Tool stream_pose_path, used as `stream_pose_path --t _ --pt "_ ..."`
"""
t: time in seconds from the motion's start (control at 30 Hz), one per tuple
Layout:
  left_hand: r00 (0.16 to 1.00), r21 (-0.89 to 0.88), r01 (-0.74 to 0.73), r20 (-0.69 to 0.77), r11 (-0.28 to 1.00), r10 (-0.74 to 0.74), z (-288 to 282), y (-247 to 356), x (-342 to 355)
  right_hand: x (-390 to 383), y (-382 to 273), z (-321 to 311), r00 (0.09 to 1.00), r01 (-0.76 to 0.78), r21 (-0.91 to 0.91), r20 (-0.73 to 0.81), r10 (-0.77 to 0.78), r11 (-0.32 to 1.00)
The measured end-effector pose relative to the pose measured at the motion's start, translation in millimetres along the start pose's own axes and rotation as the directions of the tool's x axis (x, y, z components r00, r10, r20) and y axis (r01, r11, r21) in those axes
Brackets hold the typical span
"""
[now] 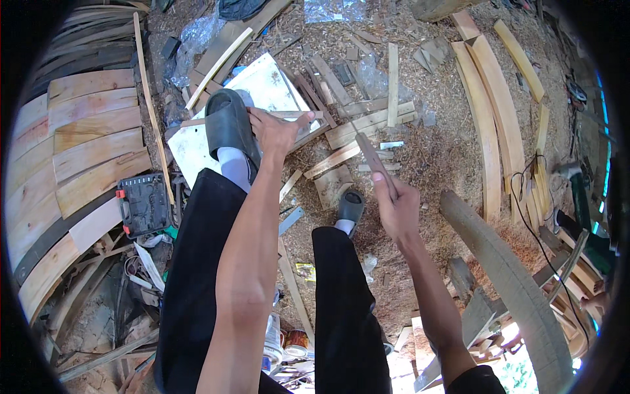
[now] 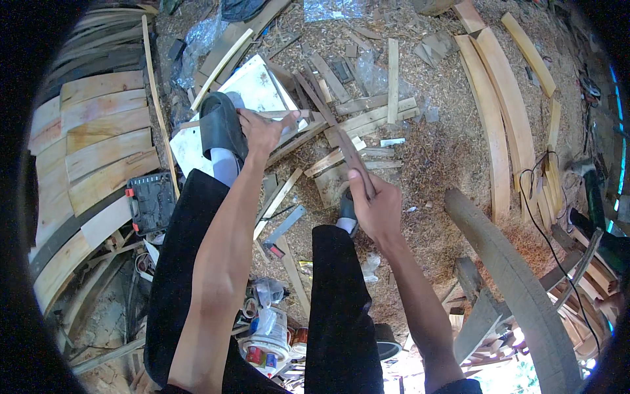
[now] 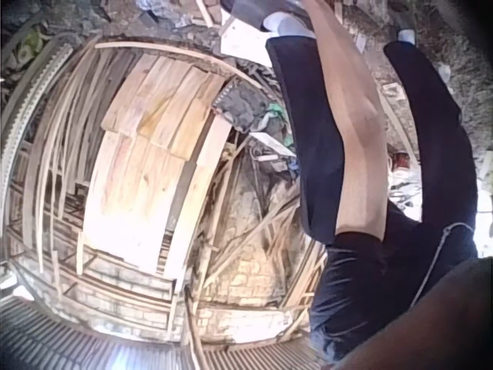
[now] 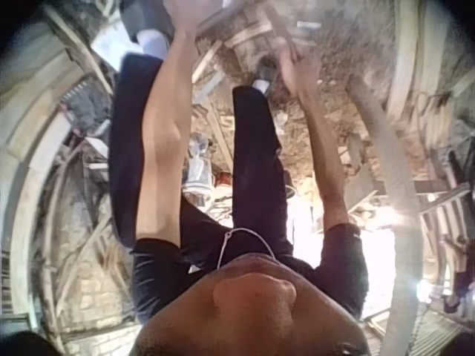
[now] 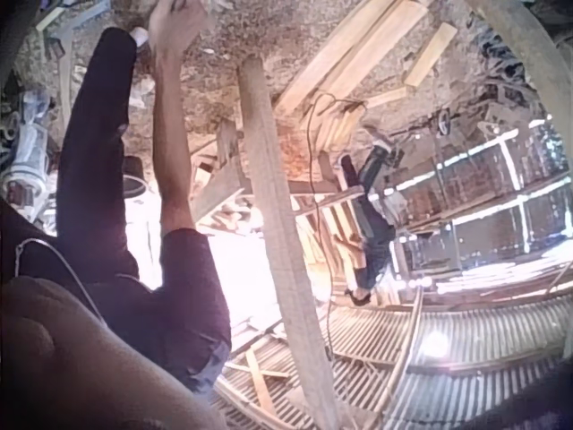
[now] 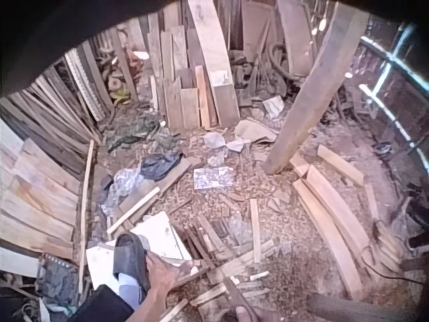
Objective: Measure and saw small pieces of wood in a workshop environment.
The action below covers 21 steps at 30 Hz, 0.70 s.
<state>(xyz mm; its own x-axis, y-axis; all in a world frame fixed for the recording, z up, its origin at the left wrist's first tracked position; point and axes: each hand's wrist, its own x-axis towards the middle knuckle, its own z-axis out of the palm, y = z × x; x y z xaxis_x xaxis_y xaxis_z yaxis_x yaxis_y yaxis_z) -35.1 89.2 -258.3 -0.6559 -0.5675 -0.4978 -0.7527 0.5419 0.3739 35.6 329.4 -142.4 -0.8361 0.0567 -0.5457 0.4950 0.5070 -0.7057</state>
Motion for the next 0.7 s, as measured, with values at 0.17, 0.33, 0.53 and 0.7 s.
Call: stream_pose_path --t 0.17,0.33,0.53,0.7 --pt "0.999 0.002 0.033 0.037 0.999 -0.033 -1 5 -2 36 1 26 0.992 0.055 0.029 -0.117 -0.052 0.998" --pt "0.993 -0.084 -0.113 -0.044 0.99 0.109 8 -1 -5 89 -2 62 0.984 0.123 0.12 -0.141 -0.106 0.985" --pt "0.972 -0.003 -0.184 -0.151 0.983 0.181 24 5 -9 124 -6 89 0.989 0.065 0.172 -0.144 -0.04 0.983" --pt "0.963 -0.011 -0.234 -0.141 0.972 0.23 29 6 -13 134 -2 90 0.979 0.087 0.186 -0.196 -0.05 0.979"
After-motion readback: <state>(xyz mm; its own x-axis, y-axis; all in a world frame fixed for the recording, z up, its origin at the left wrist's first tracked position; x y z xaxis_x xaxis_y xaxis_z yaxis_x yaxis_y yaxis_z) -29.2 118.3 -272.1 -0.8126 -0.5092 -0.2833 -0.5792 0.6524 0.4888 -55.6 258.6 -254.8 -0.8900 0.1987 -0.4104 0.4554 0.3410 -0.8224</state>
